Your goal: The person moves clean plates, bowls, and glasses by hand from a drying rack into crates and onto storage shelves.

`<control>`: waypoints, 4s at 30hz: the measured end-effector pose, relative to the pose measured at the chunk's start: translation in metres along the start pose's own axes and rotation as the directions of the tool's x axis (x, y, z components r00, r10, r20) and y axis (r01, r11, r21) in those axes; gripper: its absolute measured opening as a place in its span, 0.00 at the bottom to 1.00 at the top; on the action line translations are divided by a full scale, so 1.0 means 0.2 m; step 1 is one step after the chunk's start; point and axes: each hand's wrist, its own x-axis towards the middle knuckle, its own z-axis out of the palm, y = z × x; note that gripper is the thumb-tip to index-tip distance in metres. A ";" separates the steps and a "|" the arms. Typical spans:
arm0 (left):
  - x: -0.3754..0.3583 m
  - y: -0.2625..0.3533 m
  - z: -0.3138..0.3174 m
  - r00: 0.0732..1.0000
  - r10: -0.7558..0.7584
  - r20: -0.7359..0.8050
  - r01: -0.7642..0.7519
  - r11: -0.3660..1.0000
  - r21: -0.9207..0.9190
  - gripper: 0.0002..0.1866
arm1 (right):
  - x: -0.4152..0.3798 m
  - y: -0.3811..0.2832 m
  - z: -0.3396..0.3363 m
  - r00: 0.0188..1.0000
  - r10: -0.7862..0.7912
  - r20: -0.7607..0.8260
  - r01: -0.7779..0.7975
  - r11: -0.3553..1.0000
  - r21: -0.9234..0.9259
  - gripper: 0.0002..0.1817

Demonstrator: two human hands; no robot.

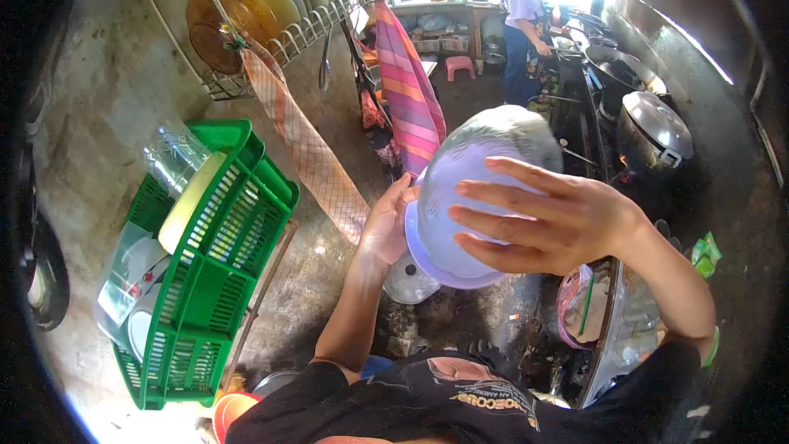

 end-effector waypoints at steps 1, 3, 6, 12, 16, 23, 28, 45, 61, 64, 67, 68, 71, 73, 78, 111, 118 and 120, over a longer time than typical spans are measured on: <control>0.03 0.00 -0.02 0.997 0.044 -0.058 -0.044 0.999 0.007 0.27 | 0.00 0.05 0.07 0.999 -0.042 -0.021 0.042 0.999 0.019 0.13; 0.09 0.02 -0.03 0.983 0.111 -0.148 -0.114 0.993 -0.013 0.23 | 0.00 0.12 0.17 0.994 -0.103 -0.028 0.105 0.992 0.068 0.15; 0.20 0.07 -0.02 0.950 0.185 -0.253 -0.203 0.978 -0.047 0.18 | -0.04 0.25 0.29 0.994 -0.062 -0.088 0.066 0.997 0.042 0.14; 0.38 0.09 -0.16 0.864 0.350 -0.361 -0.334 0.936 0.107 0.19 | -0.14 0.85 0.48 0.955 -0.004 -0.297 -0.043 0.987 -0.154 0.16; 0.41 0.10 -0.14 0.760 0.474 -0.445 -0.442 0.879 0.181 0.19 | -0.03 1.47 0.57 0.939 -0.007 -0.344 -0.092 0.958 -0.273 0.20; 0.34 0.08 -0.03 0.528 0.533 -0.661 -0.505 0.823 0.260 0.20 | 0.37 2.33 0.83 0.877 -0.368 -0.309 0.185 0.852 -0.490 0.24; 0.24 0.04 0.18 0.336 0.662 -0.670 -0.497 0.729 0.471 0.17 | 0.67 2.60 1.04 0.818 -0.501 -0.283 0.290 0.784 -0.549 0.24; -0.74 0.69 0.82 0.058 0.655 0.753 0.956 -0.253 0.147 0.14 | 1.16 2.76 1.78 0.672 -0.272 -0.689 0.312 0.947 -0.070 0.26; -0.96 0.82 0.51 0.408 0.874 0.263 0.775 -0.484 0.405 0.20 | 0.94 2.61 1.56 0.914 0.311 -0.261 0.048 0.557 0.829 0.22; -0.97 0.79 0.50 0.348 0.923 0.166 0.763 -0.382 0.522 0.23 | 0.94 2.54 1.51 0.923 0.375 -0.087 0.032 0.149 0.988 0.25; -1.03 0.79 0.52 0.368 0.922 0.120 0.783 -0.377 0.496 0.24 | 0.97 2.55 1.55 0.875 0.423 -0.236 -0.074 0.599 0.797 0.23; -1.05 0.78 0.52 0.371 0.920 0.124 0.781 -0.381 0.495 0.24 | 0.94 2.61 1.63 0.780 0.385 -0.493 0.007 0.782 0.623 0.23; -1.08 0.79 0.52 0.342 0.933 0.114 0.774 -0.348 0.529 0.24 | 1.00 2.38 1.29 0.502 0.349 -0.792 -0.034 0.922 0.385 0.21; -1.11 0.81 0.51 0.324 0.937 0.129 0.712 -0.331 0.620 0.25 | 1.02 1.89 0.91 0.518 0.409 -0.752 0.097 0.845 0.526 0.21; -1.19 0.86 0.50 0.366 0.922 0.125 0.663 -0.353 0.660 0.25 | 1.53 0.93 0.64 0.692 0.116 -0.712 0.503 0.631 0.591 0.17; -1.13 0.52 0.62 0.191 0.835 0.515 0.452 -0.541 0.709 0.18 | 1.85 0.47 0.55 0.862 0.395 -0.318 -0.020 0.654 0.756 0.33; -0.76 0.31 0.58 -0.278 0.768 0.577 -0.450 -0.635 0.628 0.17 | 0.53 0.22 0.16 0.758 0.475 -0.447 -0.119 0.775 0.621 0.19; -0.64 0.23 0.67 -0.147 0.746 0.649 -0.591 -0.593 0.548 0.17 | 0.10 0.04 -0.03 0.738 0.645 -0.200 -0.396 0.654 0.645 0.18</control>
